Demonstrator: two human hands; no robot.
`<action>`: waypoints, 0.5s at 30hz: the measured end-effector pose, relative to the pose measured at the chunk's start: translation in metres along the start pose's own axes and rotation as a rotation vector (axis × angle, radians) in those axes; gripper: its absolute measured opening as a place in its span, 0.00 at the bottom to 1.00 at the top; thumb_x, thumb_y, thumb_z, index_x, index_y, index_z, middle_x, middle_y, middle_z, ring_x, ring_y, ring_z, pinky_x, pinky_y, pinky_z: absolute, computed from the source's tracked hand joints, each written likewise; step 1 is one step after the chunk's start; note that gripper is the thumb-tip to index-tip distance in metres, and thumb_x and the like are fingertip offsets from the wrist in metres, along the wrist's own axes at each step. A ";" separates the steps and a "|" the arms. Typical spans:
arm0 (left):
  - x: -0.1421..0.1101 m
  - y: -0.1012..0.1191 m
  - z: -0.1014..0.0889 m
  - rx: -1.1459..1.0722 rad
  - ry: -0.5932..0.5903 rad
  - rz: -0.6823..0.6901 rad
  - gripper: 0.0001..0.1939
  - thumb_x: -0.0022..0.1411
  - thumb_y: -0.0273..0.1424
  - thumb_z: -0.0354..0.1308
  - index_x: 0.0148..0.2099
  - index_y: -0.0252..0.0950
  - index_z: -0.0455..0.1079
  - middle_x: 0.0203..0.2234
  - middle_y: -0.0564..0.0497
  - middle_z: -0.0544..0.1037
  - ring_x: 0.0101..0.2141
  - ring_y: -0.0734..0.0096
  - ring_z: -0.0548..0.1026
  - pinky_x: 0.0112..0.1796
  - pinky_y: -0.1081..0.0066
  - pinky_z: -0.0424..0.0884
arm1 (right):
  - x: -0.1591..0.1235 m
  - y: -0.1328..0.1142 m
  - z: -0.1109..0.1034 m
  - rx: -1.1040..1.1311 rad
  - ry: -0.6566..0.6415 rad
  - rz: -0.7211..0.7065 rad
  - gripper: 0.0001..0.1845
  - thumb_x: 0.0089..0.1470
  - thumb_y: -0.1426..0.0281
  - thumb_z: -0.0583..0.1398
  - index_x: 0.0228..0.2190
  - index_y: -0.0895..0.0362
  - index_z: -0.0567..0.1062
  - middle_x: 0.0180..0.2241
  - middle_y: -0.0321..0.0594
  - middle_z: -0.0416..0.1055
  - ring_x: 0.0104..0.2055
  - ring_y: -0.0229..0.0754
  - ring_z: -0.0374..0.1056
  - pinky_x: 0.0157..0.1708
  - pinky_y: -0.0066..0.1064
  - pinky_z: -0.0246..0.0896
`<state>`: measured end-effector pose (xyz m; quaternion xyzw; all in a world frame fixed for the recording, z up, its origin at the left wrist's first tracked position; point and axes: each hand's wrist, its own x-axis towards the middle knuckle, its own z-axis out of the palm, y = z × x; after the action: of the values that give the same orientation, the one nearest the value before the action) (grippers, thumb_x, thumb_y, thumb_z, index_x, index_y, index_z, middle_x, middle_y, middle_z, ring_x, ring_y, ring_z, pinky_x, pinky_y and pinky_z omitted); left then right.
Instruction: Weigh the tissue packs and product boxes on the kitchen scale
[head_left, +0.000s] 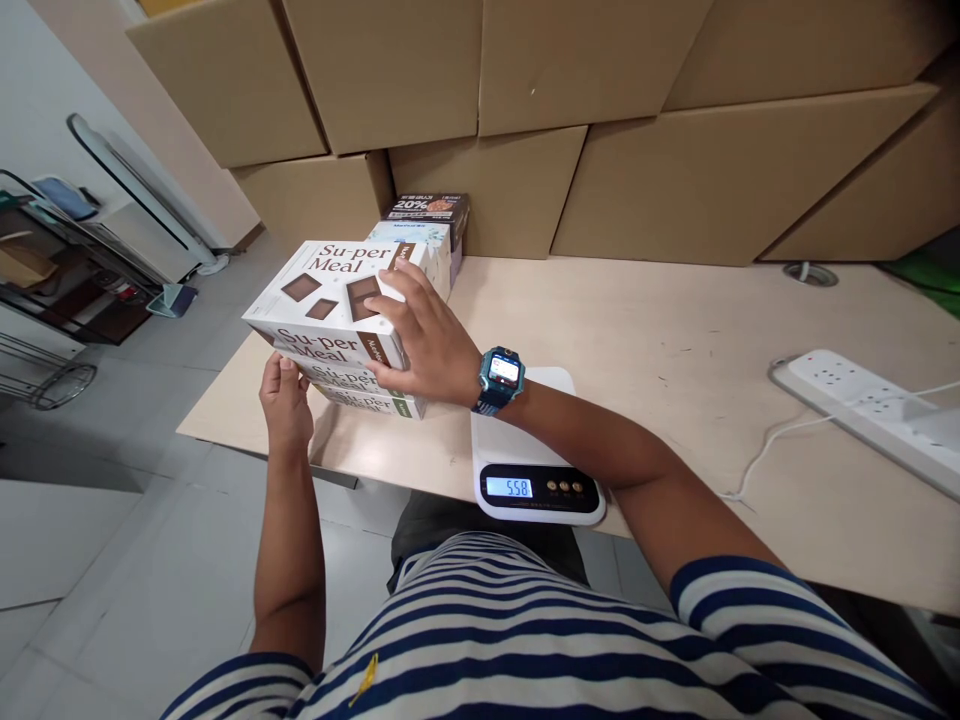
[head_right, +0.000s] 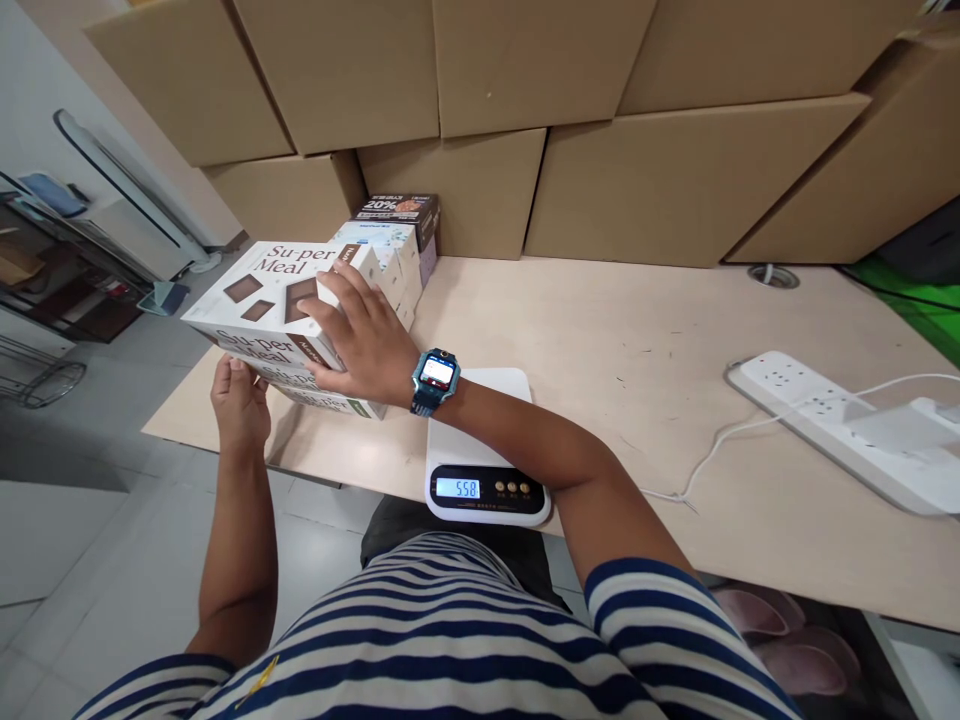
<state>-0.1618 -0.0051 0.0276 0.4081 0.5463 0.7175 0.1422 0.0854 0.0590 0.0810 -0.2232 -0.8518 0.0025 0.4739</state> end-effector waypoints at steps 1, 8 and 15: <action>-0.004 0.004 0.001 0.022 0.018 0.033 0.36 0.57 0.65 0.68 0.51 0.39 0.78 0.46 0.43 0.83 0.45 0.63 0.83 0.45 0.66 0.82 | 0.000 0.000 0.000 -0.005 0.012 -0.007 0.30 0.65 0.60 0.60 0.64 0.54 0.63 0.72 0.49 0.54 0.81 0.56 0.42 0.81 0.58 0.49; -0.089 0.123 0.055 0.237 -0.118 1.023 0.28 0.73 0.44 0.61 0.72 0.57 0.67 0.66 0.56 0.75 0.63 0.63 0.76 0.67 0.59 0.74 | 0.002 0.005 -0.001 -0.020 -0.066 0.029 0.34 0.65 0.54 0.60 0.66 0.57 0.66 0.74 0.48 0.55 0.82 0.55 0.43 0.83 0.57 0.47; -0.108 0.167 0.175 0.863 -1.141 1.065 0.40 0.72 0.61 0.52 0.62 0.29 0.78 0.62 0.33 0.80 0.64 0.34 0.76 0.65 0.39 0.70 | 0.020 0.021 -0.002 0.037 -0.191 0.092 0.51 0.49 0.34 0.56 0.64 0.51 0.72 0.76 0.42 0.56 0.83 0.56 0.46 0.83 0.56 0.48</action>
<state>0.0758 -0.0190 0.1440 0.9209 0.3529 0.1079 -0.1257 0.0858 0.0849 0.0935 -0.2519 -0.8819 0.0612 0.3939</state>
